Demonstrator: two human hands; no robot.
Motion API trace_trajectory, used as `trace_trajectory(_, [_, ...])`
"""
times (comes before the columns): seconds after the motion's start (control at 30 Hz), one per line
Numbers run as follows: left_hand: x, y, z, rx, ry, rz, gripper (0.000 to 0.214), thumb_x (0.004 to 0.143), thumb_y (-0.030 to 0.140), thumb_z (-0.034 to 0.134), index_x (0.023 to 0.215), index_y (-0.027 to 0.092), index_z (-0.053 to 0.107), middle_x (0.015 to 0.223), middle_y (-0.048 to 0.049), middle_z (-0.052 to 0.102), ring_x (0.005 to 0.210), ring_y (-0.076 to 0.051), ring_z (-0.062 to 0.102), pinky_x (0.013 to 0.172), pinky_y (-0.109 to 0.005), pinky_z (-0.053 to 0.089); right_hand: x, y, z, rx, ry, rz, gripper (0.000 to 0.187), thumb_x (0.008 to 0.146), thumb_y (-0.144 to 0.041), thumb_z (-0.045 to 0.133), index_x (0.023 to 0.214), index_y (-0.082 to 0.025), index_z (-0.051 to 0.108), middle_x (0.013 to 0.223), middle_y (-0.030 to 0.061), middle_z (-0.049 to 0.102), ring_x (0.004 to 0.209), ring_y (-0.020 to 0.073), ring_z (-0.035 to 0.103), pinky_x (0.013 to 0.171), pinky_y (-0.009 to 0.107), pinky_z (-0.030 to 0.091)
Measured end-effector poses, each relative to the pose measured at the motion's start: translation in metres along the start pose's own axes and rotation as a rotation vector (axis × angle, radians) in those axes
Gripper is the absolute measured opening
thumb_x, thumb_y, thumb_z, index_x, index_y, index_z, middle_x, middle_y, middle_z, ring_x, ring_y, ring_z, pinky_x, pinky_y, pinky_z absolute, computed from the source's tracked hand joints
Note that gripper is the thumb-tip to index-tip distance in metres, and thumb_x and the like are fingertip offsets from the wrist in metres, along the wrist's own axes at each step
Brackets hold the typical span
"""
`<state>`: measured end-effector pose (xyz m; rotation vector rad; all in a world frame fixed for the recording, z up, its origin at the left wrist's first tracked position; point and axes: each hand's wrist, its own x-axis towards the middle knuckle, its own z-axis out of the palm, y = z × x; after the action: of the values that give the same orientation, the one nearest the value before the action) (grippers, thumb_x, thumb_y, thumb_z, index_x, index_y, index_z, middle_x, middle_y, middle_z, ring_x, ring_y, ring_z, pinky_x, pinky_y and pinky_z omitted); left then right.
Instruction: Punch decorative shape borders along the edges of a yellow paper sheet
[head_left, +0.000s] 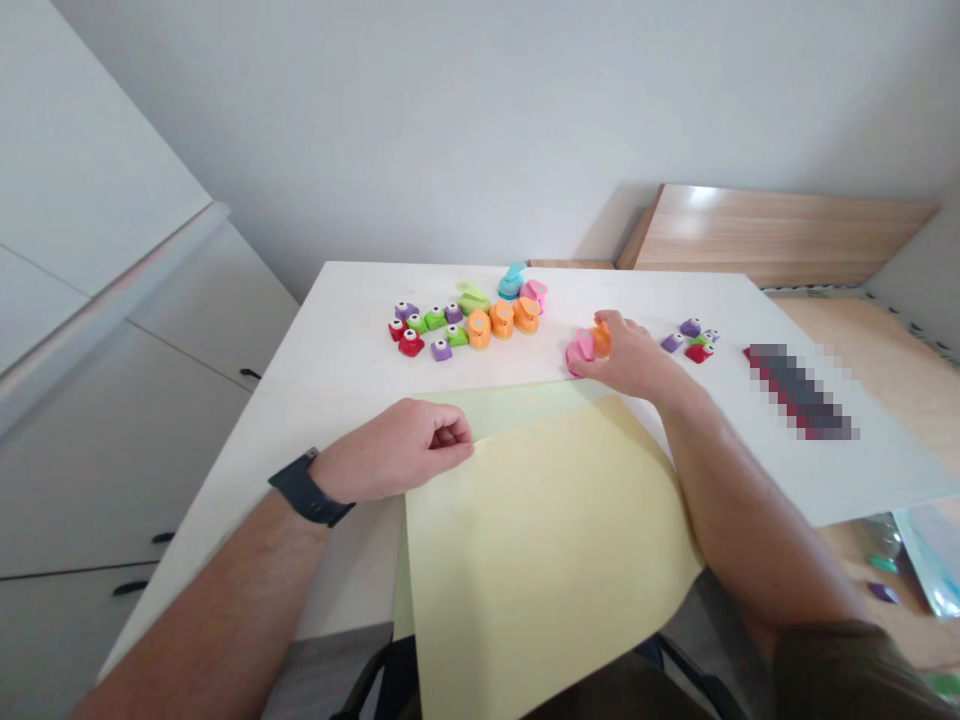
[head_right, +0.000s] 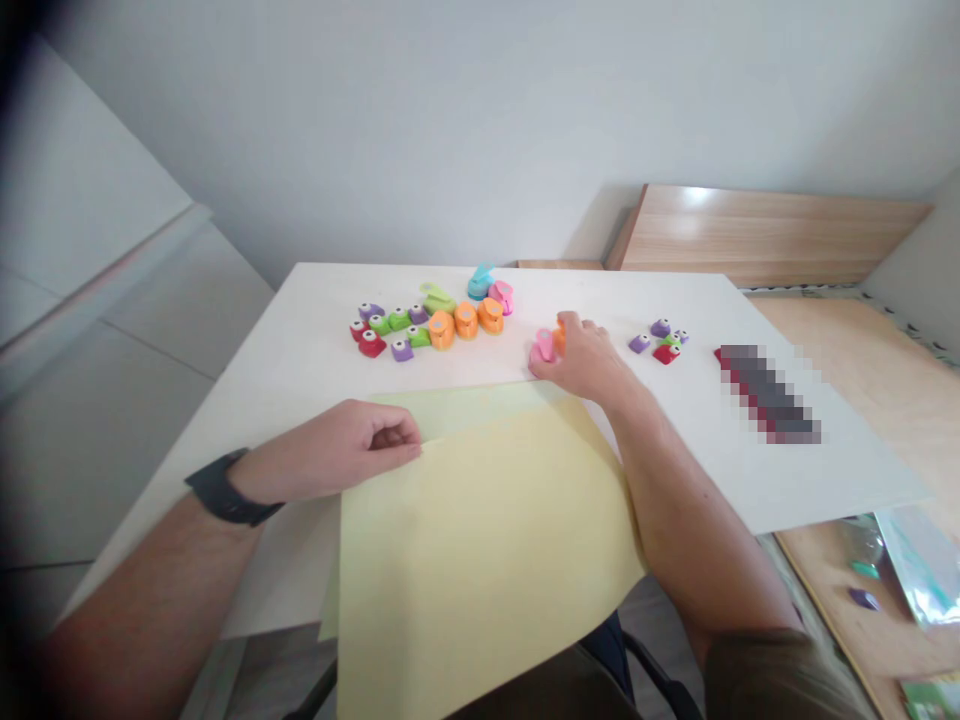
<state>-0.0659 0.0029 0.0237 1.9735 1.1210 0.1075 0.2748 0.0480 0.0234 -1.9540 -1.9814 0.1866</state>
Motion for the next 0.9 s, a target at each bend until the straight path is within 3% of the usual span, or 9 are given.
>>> trace_trajectory(0.07, [0.000,0.000,0.000,0.006,-0.004,0.005,0.026,0.092,0.045,0.058,0.088,0.022,0.068,0.077,0.0018,0.071,0.068,-0.014,0.062,0.060,-0.025,0.043,0.005,0.003,0.010,0.041,0.001,-0.023,0.077,0.078,-0.058,0.071,0.141,-0.017,0.051,0.123,0.0199,0.065,0.110,0.0371,0.063,0.096,0.052,0.048])
trace_trajectory(0.23, [0.001,0.000,0.000,0.029,-0.007,0.016,0.026,0.092,0.045,0.058,0.087,0.022,0.068,0.076,0.0019,0.071,0.068,-0.014,0.062,0.061,-0.025,0.043,0.017,0.006,0.030,0.130,0.145,-0.058,0.074,0.082,-0.060,0.069,0.139,-0.016,0.051,0.126,0.0191,0.065,0.112,0.0332,0.063,0.097,0.049,0.050])
trace_trajectory(0.37, [0.001,-0.001,-0.001,0.041,-0.008,0.025,0.026,0.092,0.045,0.058,0.086,0.022,0.068,0.076,0.0020,0.071,0.067,-0.014,0.062,0.060,-0.025,0.042,0.010,0.002,0.016,0.122,0.253,-0.048,0.056,0.087,-0.059,0.066,0.123,-0.017,0.063,0.120,0.0173,0.069,0.106,0.0297,0.066,0.093,0.045,0.051])
trace_trajectory(0.4, [0.001,-0.002,-0.001,0.042,-0.010,0.029,0.026,0.091,0.045,0.058,0.086,0.022,0.067,0.075,0.0021,0.070,0.067,-0.014,0.061,0.059,-0.025,0.041,0.004,-0.001,0.009,0.135,0.220,-0.049,0.047,0.090,-0.057,0.063,0.116,-0.018,0.066,0.113,0.0141,0.072,0.099,0.0273,0.068,0.089,0.043,0.053])
trace_trajectory(0.47, [0.001,-0.003,-0.001,0.035,-0.017,0.036,0.026,0.091,0.046,0.059,0.086,0.022,0.067,0.075,0.0021,0.071,0.067,-0.014,0.061,0.059,-0.025,0.041,-0.014,-0.010,-0.004,0.177,0.031,-0.090,0.034,0.096,-0.051,0.056,0.106,-0.022,0.069,0.101,0.0071,0.076,0.088,0.0223,0.071,0.081,0.037,0.055])
trace_trajectory(0.57, [0.001,-0.005,0.000,0.010,-0.034,0.031,0.026,0.090,0.047,0.059,0.087,0.022,0.068,0.076,0.0018,0.071,0.067,-0.015,0.062,0.058,-0.025,0.042,-0.044,-0.021,-0.015,0.114,-0.227,-0.235,0.030,0.097,-0.045,0.056,0.113,-0.025,0.071,0.112,0.0054,0.077,0.099,0.0234,0.072,0.090,0.039,0.054])
trace_trajectory(0.67, [0.001,-0.004,0.001,-0.002,-0.049,0.020,0.028,0.089,0.048,0.059,0.087,0.022,0.068,0.076,0.0013,0.072,0.067,-0.015,0.062,0.058,-0.025,0.042,-0.068,-0.023,-0.016,-0.018,-0.259,-0.302,0.037,0.098,-0.044,0.055,0.126,-0.023,0.068,0.130,0.0085,0.072,0.120,0.0294,0.066,0.104,0.048,0.049])
trace_trajectory(0.9, [-0.001,0.004,0.004,-0.033,-0.064,0.016,0.028,0.087,0.048,0.061,0.086,0.021,0.069,0.077,0.0001,0.072,0.067,-0.015,0.063,0.058,-0.025,0.042,-0.078,-0.024,-0.014,-0.064,-0.216,-0.364,0.041,0.100,-0.045,0.053,0.127,-0.019,0.069,0.130,0.0116,0.071,0.121,0.0302,0.065,0.106,0.049,0.050])
